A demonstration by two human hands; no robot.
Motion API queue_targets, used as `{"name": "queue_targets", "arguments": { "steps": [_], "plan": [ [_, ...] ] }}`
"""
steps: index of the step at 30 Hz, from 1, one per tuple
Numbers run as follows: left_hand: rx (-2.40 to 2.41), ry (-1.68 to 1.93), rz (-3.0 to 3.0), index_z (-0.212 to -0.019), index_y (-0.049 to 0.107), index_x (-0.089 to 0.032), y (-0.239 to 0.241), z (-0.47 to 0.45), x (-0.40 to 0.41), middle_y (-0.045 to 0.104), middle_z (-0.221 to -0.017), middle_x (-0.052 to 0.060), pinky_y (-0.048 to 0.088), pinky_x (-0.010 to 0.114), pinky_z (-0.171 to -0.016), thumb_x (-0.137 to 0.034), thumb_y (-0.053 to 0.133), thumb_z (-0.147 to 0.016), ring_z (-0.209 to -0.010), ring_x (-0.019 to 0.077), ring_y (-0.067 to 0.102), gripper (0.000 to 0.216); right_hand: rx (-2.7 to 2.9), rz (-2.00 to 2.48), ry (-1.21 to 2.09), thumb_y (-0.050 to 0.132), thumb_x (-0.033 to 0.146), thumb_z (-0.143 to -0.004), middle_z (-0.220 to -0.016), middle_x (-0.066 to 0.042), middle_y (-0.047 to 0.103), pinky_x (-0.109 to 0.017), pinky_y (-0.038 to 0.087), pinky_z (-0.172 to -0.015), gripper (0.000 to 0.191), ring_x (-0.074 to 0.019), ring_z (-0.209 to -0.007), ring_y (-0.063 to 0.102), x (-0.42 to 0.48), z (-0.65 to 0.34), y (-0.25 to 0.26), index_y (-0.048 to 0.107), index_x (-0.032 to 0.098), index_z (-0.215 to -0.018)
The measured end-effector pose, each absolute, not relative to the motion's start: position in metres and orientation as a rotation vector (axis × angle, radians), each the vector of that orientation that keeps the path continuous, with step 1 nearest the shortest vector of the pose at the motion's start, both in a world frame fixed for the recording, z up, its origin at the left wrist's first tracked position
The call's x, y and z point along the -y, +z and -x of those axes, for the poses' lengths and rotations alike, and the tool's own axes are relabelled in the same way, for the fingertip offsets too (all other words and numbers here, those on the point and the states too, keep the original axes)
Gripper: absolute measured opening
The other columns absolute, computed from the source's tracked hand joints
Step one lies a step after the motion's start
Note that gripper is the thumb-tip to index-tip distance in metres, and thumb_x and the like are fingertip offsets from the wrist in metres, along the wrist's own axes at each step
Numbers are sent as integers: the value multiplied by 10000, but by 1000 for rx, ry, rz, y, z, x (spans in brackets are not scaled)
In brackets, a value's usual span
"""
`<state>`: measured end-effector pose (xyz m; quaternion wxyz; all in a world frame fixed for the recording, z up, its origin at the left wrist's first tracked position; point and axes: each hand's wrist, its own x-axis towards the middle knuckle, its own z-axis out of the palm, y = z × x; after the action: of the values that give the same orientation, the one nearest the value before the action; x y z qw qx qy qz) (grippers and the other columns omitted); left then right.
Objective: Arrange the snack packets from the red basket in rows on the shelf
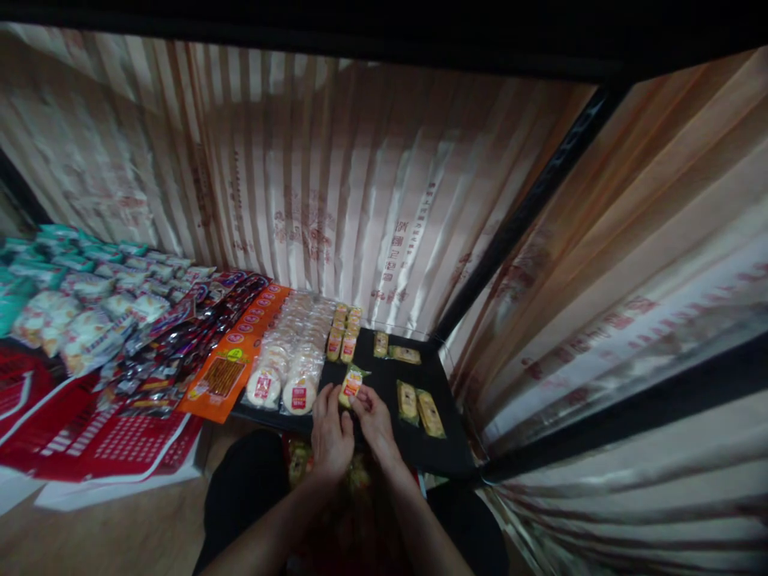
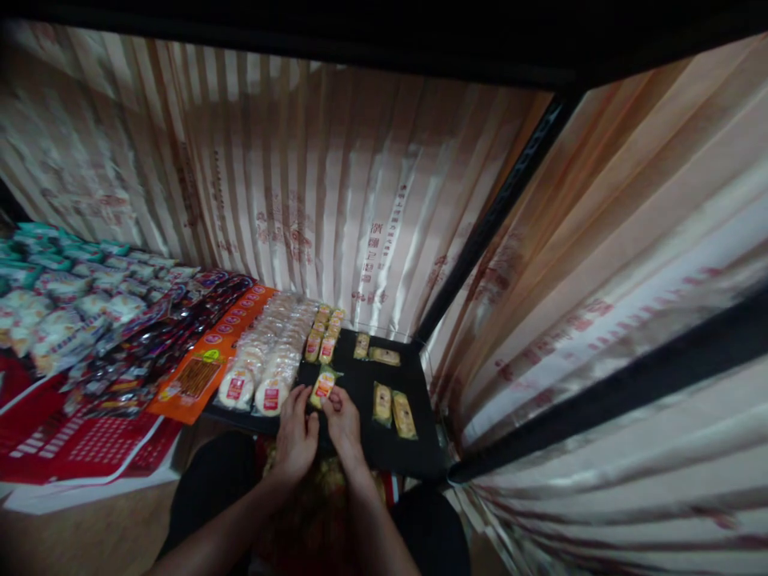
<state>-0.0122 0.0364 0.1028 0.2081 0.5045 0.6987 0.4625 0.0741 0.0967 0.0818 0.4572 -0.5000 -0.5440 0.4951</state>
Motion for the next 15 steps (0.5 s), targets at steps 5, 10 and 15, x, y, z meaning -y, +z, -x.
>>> {"name": "queue_targets", "arguments": {
  "steps": [5,10,15],
  "plan": [
    [-1855,1189,-1386,-1248,477,-154,96,9,-51,422,-1369,86,228,353,-1101,-235,341,-814,-1290,197,330,462,1462,1231,1127,541,321,-704,-805,-34,686,-307,507,-713,222,-174,-726,643,-124,-61,74,600,205,-883],
    [-1860,1137,-1269,-1317,392,-116,87,13,-72,323,-1441,89,164,336,-1121,-263,270,-848,-1344,170,239,506,1559,1292,1047,510,316,-707,-772,-11,670,-282,501,-665,231,-148,-648,616,-146,-46,71,606,209,-888],
    [-1823,1158,-1175,-1331,365,-89,84,18,-89,293,-1454,94,128,306,-1125,-289,258,-862,-1354,160,213,521,1635,1314,997,489,300,-703,-757,-11,653,-276,488,-665,251,-145,-643,595,-160,-37,73,626,202,-888]
  ]
}}
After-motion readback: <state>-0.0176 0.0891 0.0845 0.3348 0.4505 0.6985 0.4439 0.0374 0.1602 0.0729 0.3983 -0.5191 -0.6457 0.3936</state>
